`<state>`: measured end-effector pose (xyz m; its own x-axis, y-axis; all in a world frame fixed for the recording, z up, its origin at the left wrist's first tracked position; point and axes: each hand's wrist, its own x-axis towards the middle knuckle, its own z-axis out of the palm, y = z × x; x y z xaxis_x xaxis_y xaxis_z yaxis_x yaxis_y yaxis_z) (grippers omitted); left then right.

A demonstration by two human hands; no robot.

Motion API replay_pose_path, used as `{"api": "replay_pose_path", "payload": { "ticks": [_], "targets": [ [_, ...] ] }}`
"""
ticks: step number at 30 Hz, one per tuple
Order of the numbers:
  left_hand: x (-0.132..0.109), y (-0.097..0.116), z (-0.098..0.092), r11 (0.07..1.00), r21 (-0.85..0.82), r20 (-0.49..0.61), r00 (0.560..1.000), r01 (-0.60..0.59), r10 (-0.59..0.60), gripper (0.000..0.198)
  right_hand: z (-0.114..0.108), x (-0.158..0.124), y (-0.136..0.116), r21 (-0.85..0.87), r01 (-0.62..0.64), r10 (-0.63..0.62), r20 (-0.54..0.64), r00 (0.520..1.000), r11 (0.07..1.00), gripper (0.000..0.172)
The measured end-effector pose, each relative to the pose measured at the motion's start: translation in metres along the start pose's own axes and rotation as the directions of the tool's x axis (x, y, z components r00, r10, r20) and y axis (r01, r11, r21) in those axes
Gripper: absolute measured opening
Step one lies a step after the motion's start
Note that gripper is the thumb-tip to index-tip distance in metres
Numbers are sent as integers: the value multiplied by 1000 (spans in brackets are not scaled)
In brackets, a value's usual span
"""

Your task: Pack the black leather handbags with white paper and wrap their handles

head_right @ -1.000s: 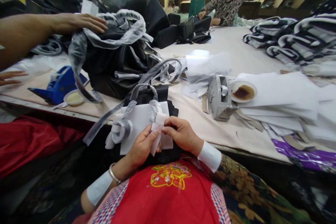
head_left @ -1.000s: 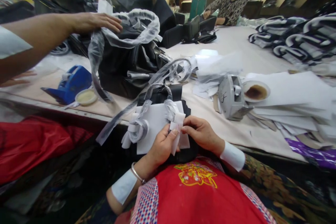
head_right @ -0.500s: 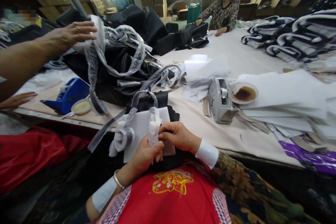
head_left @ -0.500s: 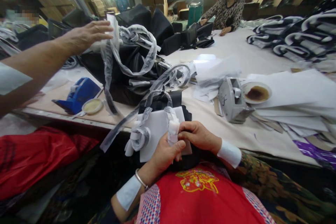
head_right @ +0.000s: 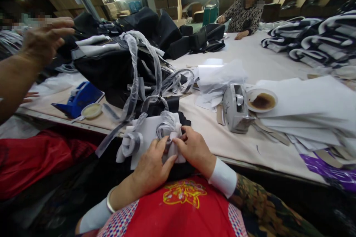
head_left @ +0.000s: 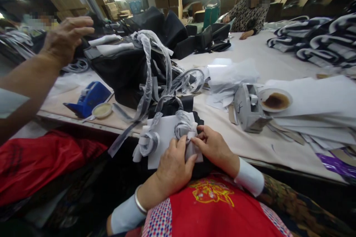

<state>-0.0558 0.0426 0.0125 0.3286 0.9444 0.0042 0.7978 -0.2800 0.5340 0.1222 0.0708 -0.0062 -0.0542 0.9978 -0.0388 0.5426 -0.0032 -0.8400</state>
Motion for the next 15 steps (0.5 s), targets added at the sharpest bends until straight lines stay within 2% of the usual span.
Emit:
{"api": "replay_pose_path", "payload": {
  "ticks": [2, 3, 5, 6, 7, 8, 10, 12, 13, 15],
  "targets": [
    [-5, -7, -8, 997, 49, -12, 998, -60, 60, 47, 0, -2, 3, -231, 122, -138, -53, 989, 965, 46],
    [-6, -10, -13, 994, 52, -48, 994, -95, 98, 40, 0, -4, 4, -294, 196, -223, -61, 973, 936, 44],
    [-7, -17, -21, 988, 62, -196, 969, -144, 153, 31, 0, -7, 3, -336, 334, -382, -87, 920, 881, 37],
    [-6, -19, -24, 985, 82, -287, 943, -154, 171, 30, 0, -8, 2, -346, 389, -449, -112, 886, 854, 36],
    [-4, -21, -25, 980, 114, -356, 915, -161, 191, 32, 1, -8, 1, -359, 433, -504, -130, 854, 827, 34],
    [-1, -21, -25, 972, 150, -376, 899, -180, 224, 37, 2, -8, 0, -370, 465, -543, -137, 829, 804, 33],
    [7, -21, -21, 948, 206, -277, 914, -244, 296, 51, 4, -6, -1, -354, 504, -575, -130, 807, 787, 31],
    [15, -20, -16, 929, 222, -121, 937, -297, 329, 59, 5, -5, 2, -304, 508, -564, -133, 815, 806, 27],
    [18, -20, -15, 926, 212, -77, 939, -313, 335, 59, 4, -5, 4, -280, 490, -542, -153, 827, 826, 26],
    [18, -25, -19, 930, 155, -116, 928, -335, 354, 50, 0, -6, 12, -241, 409, -457, -198, 867, 880, 25]
  ]
}}
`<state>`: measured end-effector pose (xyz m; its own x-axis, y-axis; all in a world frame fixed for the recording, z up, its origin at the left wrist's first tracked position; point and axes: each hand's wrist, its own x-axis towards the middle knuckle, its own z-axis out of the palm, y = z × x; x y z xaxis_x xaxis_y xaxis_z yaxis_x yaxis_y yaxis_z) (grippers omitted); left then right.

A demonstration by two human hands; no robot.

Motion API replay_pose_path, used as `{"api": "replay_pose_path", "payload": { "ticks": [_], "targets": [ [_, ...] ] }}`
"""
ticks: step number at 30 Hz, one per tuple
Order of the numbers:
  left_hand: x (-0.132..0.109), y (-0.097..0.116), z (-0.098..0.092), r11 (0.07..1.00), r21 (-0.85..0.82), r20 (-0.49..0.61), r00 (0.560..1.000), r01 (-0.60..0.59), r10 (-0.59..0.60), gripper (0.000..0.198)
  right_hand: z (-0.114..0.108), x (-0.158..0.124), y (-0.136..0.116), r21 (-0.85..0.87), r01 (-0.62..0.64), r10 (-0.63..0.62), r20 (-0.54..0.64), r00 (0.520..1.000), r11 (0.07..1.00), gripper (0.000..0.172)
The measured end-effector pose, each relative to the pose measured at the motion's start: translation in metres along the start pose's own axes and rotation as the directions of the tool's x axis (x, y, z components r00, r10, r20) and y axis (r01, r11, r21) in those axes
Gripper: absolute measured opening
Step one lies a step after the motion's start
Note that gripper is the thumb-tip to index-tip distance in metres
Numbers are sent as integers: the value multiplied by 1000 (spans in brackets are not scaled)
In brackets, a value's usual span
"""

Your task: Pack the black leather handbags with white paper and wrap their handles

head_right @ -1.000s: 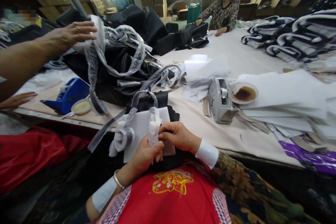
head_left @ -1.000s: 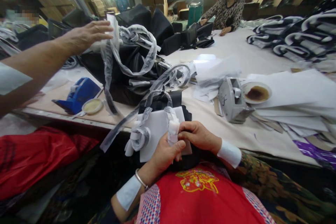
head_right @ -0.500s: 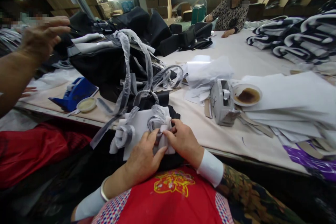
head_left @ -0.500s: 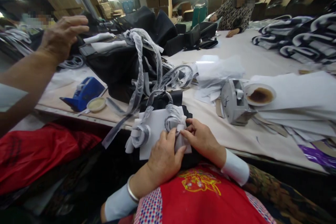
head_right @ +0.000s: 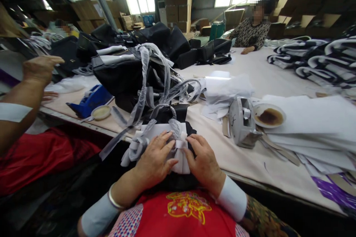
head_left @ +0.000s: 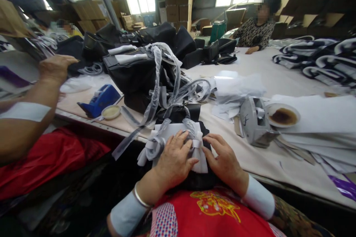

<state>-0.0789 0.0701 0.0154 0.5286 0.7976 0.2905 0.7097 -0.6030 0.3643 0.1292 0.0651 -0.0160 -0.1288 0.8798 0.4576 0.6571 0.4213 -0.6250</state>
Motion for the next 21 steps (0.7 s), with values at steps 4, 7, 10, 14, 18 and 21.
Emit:
{"api": "replay_pose_path", "payload": {
  "ticks": [4, 7, 10, 14, 18, 21],
  "targets": [
    [-23, -24, -28, 992, -123, -373, 928, -25, -22, 30, -7, -19, 18, 32, -374, 366, 144, 919, 927, 36],
    [-47, -52, -45, 989, -84, -531, 834, 121, -147, 25, -7, -39, 27, 101, -586, 534, 312, 786, 804, 45],
    [-65, -77, -41, 900, -206, -443, 784, 384, -435, 31, -5, -50, 26, 198, -668, 578, 368, 729, 717, 56],
    [-73, -93, -17, 636, -522, -63, 718, 568, -693, 57, -8, -43, 13, 393, -742, 533, 522, 666, 543, 70],
    [-66, -85, -11, 544, -636, -36, 683, 548, -730, 66, -31, -22, -5, 608, -684, 334, 599, 728, 403, 63],
    [-50, -65, -13, 508, -722, -58, 691, 469, -720, 64, -66, -3, -20, 683, -564, 289, 485, 826, 464, 69]
  ]
}}
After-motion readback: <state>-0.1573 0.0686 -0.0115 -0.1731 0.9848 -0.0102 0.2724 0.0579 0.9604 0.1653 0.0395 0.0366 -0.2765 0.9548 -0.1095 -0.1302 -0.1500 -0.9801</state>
